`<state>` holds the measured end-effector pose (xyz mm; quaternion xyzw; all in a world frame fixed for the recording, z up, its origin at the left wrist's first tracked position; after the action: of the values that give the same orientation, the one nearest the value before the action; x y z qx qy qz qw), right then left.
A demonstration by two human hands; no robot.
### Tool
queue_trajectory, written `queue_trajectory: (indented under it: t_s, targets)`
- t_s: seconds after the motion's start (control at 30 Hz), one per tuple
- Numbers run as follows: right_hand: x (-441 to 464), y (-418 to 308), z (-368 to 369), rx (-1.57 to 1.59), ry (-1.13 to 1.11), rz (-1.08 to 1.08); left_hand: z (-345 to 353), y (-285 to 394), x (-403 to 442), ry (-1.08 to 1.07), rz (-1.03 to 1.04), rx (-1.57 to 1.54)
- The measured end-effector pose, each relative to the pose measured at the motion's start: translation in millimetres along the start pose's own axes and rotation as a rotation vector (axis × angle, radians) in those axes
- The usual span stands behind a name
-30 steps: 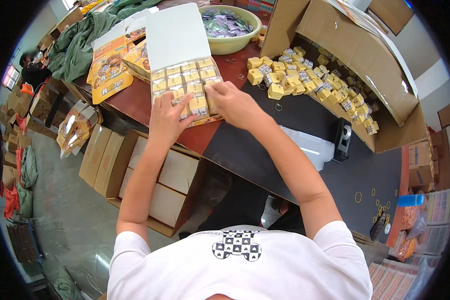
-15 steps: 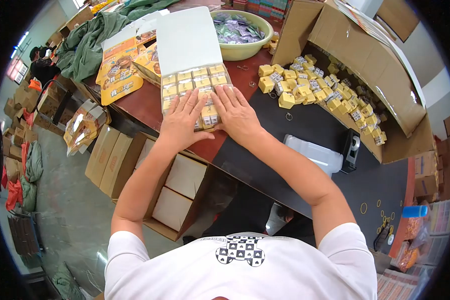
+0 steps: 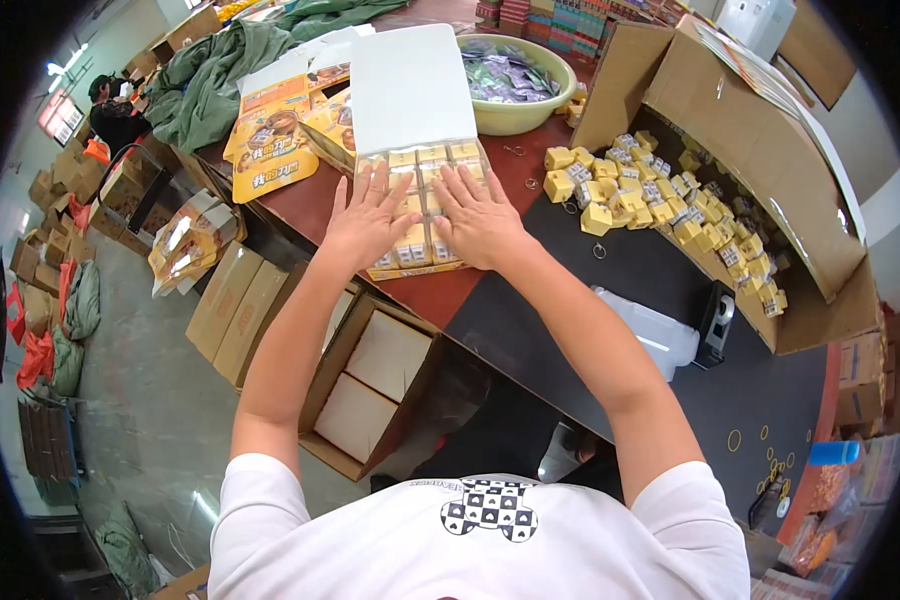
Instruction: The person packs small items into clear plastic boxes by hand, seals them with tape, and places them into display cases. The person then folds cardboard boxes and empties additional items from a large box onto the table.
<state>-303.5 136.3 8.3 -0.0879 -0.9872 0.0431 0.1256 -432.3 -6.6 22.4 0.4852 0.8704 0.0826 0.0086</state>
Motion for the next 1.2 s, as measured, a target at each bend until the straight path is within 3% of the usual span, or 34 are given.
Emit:
queue_trajectory:
  t_s: [0.1,0.23,0.27,0.4,0.6,0.73,0.9,0.93,1.07,1.2]
  targets:
    - [7,7,-9,-0.002,-0.006,0.001,-5,-2,7,0.010,-0.022,-0.009]
    - [13,22,-41,0.660,-0.066,0.092,-19,-28,10,0.294,-0.140,-0.634]
    - [18,31,-43,0.656,-0.060,0.083,-20,-31,15,0.305,-0.137,-0.631]
    - [46,82,-36,1.221,0.013,0.407,-28,-53,47,0.311,-0.127,-0.793]
    - [75,69,-31,1.757,0.067,0.590,-25,-57,88,0.300,-0.110,-1.036]
    - [78,70,-20,2.139,0.385,0.738,-22,-84,93,0.274,-0.112,-1.197]
    - [102,131,53,2.304,0.092,0.662,-8,-100,61,0.242,-0.107,-1.406]
    - [93,125,47,2.307,0.097,0.671,-12,-96,55,0.232,-0.109,-1.406]
    - [29,53,-39,-0.035,0.019,-0.097,-42,-46,1,0.027,0.292,-0.110]
    - [-46,20,-35,0.104,0.057,-0.232,-23,-18,-58,0.200,0.395,-0.055]
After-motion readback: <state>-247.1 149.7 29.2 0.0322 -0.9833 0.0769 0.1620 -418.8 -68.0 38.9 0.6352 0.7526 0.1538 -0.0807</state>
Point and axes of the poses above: each hand's wrist, its own x-axis towards the middle knuckle, its own z-axis out of the palm, y = z × x, the point moved 4 cm from there along x, towards the middle knuckle
